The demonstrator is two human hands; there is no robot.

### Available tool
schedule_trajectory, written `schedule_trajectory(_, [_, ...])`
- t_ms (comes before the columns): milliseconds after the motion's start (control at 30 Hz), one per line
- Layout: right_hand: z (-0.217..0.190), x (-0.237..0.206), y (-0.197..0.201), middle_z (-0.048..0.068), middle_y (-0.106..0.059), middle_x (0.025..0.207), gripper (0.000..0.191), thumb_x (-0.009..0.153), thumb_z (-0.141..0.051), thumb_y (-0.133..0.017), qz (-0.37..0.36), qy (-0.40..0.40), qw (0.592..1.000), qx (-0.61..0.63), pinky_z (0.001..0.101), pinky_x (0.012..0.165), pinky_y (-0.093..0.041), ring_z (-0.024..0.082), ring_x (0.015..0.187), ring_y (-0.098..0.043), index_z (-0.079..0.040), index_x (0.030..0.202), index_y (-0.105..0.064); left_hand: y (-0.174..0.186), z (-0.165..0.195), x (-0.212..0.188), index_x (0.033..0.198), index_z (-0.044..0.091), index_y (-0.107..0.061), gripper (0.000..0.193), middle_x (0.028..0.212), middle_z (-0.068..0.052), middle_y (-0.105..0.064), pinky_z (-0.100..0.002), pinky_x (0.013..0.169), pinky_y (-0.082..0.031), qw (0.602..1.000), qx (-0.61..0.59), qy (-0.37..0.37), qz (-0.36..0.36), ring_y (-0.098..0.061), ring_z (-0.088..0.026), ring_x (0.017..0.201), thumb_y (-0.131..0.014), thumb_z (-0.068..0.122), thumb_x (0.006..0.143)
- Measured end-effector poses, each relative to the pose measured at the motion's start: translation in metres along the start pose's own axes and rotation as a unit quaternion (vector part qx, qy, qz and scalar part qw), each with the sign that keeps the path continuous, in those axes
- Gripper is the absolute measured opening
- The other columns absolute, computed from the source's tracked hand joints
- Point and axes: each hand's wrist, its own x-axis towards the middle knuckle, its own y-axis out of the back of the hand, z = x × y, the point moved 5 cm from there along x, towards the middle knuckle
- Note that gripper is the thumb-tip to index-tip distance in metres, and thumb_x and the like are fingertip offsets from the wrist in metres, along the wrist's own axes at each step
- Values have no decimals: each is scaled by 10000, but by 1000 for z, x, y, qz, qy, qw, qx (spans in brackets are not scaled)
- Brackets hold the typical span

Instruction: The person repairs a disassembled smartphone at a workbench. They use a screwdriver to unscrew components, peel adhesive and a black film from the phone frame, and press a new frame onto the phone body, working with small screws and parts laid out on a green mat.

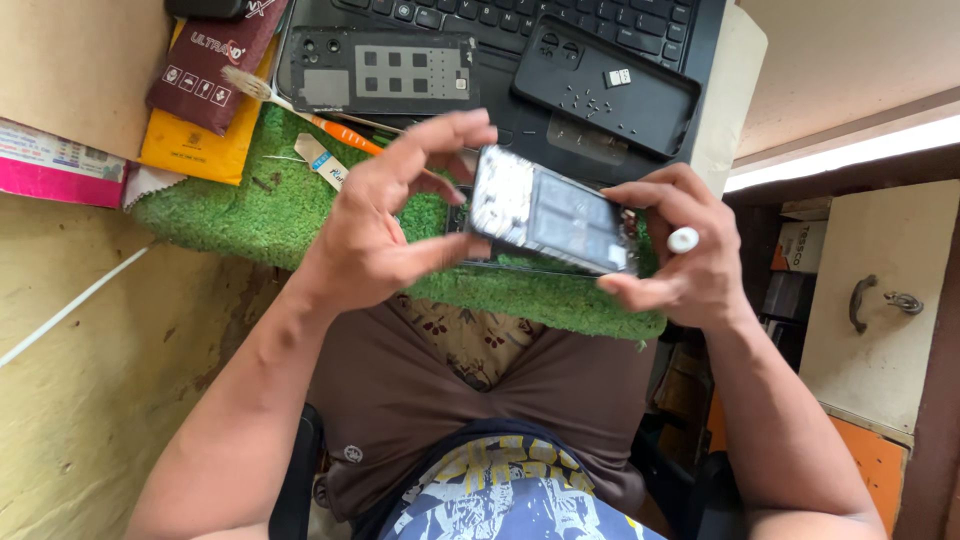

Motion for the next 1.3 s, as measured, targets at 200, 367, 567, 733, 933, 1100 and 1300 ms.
schedule_trajectory(200, [19,-6,13,21,-594,1051,805,835,-565,-884,21,-7,968,249,164,657,-344,0,743,-475,105,1231,-678,13,3,-4,1378,111,-616,591,1324,-78,-668,-345,984,-561,968,250,27,5,-653,-219,1136,-918,172,874])
schedule_trajectory(367, [27,-5,18,17,-610,1027,849,789,-512,-922,33,-55,921,383,137,570,-314,-16,665,-471,124,1261,-617,0,4,-14,1308,23,-609,812,1289,-141,-579,-490,980,-421,922,381,40,-59,-542,-357,1190,-949,275,615])
schedule_trajectory(567, [25,-5,19,22,-612,1007,830,819,-472,-940,33,-42,917,396,119,570,-325,-11,674,-498,155,1258,-619,2,-7,-17,1284,28,-622,809,1258,-124,-550,-484,955,-421,926,370,44,-61,-544,-344,1165,-955,306,601])
schedule_trajectory(733, [25,-6,19,25,-631,1030,848,794,-503,-923,34,-54,927,369,128,583,-303,-24,645,-467,129,1271,-619,3,-3,-12,1240,70,-649,794,1270,-142,-542,-483,942,-404,920,387,19,-56,-537,-344,1178,-966,368,576])
schedule_trajectory(933, [18,-4,22,-8,-586,974,764,804,-561,-850,49,-20,982,181,153,601,-312,-30,627,-417,57,1227,-700,41,24,-13,1246,67,-643,784,1279,-123,-611,-421,1032,-427,951,302,-9,-59,-591,-259,1188,-917,392,588])
schedule_trajectory(1100, [-5,-2,10,44,-615,1069,713,733,-505,-880,35,50,998,-23,206,633,-484,52,705,-555,-10,1223,-725,68,27,-33,1295,-31,-575,781,1268,-180,-620,-349,1062,-475,999,-30,4,29,-599,-243,1149,-851,480,773])
schedule_trajectory(1300, [-35,0,-27,113,-632,1019,734,556,-367,-953,5,62,977,-202,358,691,-583,236,778,-685,-47,1176,-724,51,22,-31,1326,-33,-483,845,1273,-275,-595,-572,1045,-554,929,-364,19,64,-638,-394,1184,-870,461,761])
